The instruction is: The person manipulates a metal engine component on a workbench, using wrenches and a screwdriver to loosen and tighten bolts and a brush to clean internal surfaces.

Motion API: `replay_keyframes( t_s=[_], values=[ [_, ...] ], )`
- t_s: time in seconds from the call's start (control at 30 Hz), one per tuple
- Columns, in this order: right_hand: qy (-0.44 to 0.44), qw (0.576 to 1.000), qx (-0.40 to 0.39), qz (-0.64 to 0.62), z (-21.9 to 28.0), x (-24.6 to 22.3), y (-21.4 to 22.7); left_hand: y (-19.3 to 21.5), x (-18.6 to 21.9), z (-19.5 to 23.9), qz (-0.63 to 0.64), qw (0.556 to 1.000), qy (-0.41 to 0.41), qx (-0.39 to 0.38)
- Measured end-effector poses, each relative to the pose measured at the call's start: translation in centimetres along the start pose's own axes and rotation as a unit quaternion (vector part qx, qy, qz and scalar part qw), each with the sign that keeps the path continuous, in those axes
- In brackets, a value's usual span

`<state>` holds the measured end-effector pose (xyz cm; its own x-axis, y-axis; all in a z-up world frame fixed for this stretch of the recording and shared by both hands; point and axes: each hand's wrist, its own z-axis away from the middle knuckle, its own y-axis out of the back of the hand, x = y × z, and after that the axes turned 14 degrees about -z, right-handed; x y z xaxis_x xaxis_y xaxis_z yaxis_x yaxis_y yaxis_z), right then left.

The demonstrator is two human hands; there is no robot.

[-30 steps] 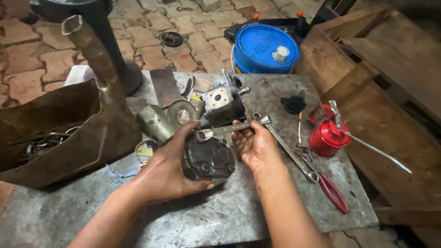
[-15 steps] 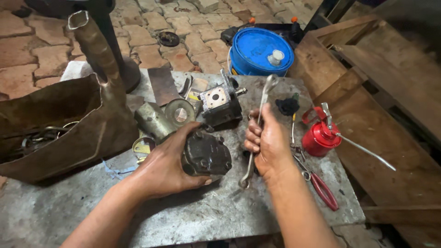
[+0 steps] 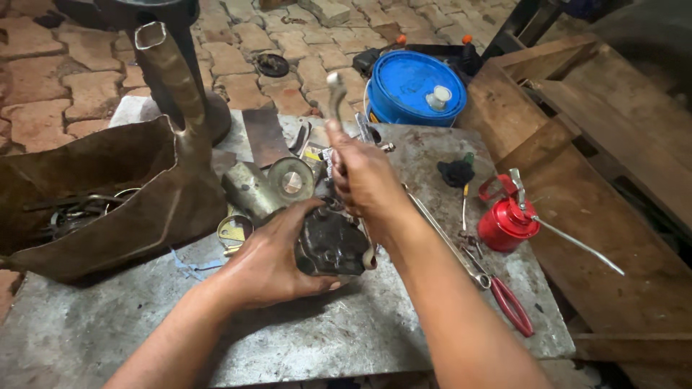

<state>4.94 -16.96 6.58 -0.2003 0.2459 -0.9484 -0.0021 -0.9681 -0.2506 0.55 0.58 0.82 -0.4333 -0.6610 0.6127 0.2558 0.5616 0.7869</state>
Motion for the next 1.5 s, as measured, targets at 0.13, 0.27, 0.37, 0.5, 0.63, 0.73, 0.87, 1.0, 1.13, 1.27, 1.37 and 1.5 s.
replay_keyframes(
  t_s=[0.13, 0.27, 0.37, 0.5, 0.63, 0.73, 0.87, 1.0, 1.13, 1.27, 1.37, 1.5],
  values=[
    [0.077, 0.986, -0.053, 0.142, -0.7, 1.2, -0.5, -0.4, -0.6, -0.1, 0.008, 0.999, -0.030, 0.016],
    [0.198, 0.927, -0.185, 0.261, 1.9, 2.5, -1.1, -1.1, -1.7, -0.4, -0.012, 0.999, -0.041, -0.022],
    [0.286, 0.871, -0.231, 0.327, 6.5, 3.3, -0.9, -1.4, -2.9, -0.4, 0.007, 0.990, -0.137, 0.034],
    [0.383, 0.815, -0.244, 0.360, 9.6, 3.6, -0.7, -1.9, -2.9, -0.1, 0.015, 0.999, -0.029, 0.010],
    [0.380, 0.845, -0.210, 0.312, 9.0, 3.6, -0.6, -1.8, -3.1, -0.3, 0.032, 0.994, -0.095, 0.043],
    [0.386, 0.831, -0.201, 0.347, 9.6, 4.1, -0.3, -1.2, -2.4, -0.4, 0.029, 0.992, -0.116, 0.051],
    [0.420, 0.740, -0.272, 0.449, 13.1, 5.7, 2.4, -0.3, -0.5, -0.1, 0.016, 1.000, -0.014, 0.002],
    [0.530, 0.635, -0.249, 0.505, 15.7, 6.8, 7.3, -0.2, -0.1, 0.3, 0.019, 1.000, 0.001, 0.007],
    [0.439, 0.691, -0.091, 0.566, 16.4, 6.8, 11.3, -0.5, -0.2, 0.3, 0.023, 0.997, -0.062, 0.043],
    [0.393, 0.725, -0.035, 0.565, 15.3, 6.9, 12.1, 0.3, 0.1, 0.3, 0.011, 1.000, -0.004, -0.002],
    [0.370, 0.776, 0.011, 0.511, 15.6, 7.3, 11.9, 0.1, 0.3, 0.2, 0.011, 1.000, 0.014, -0.012],
    [0.300, 0.800, 0.092, 0.511, 15.5, 6.2, 11.2, -0.1, 0.2, 0.1, 0.012, 1.000, -0.009, 0.008]
  ],
)
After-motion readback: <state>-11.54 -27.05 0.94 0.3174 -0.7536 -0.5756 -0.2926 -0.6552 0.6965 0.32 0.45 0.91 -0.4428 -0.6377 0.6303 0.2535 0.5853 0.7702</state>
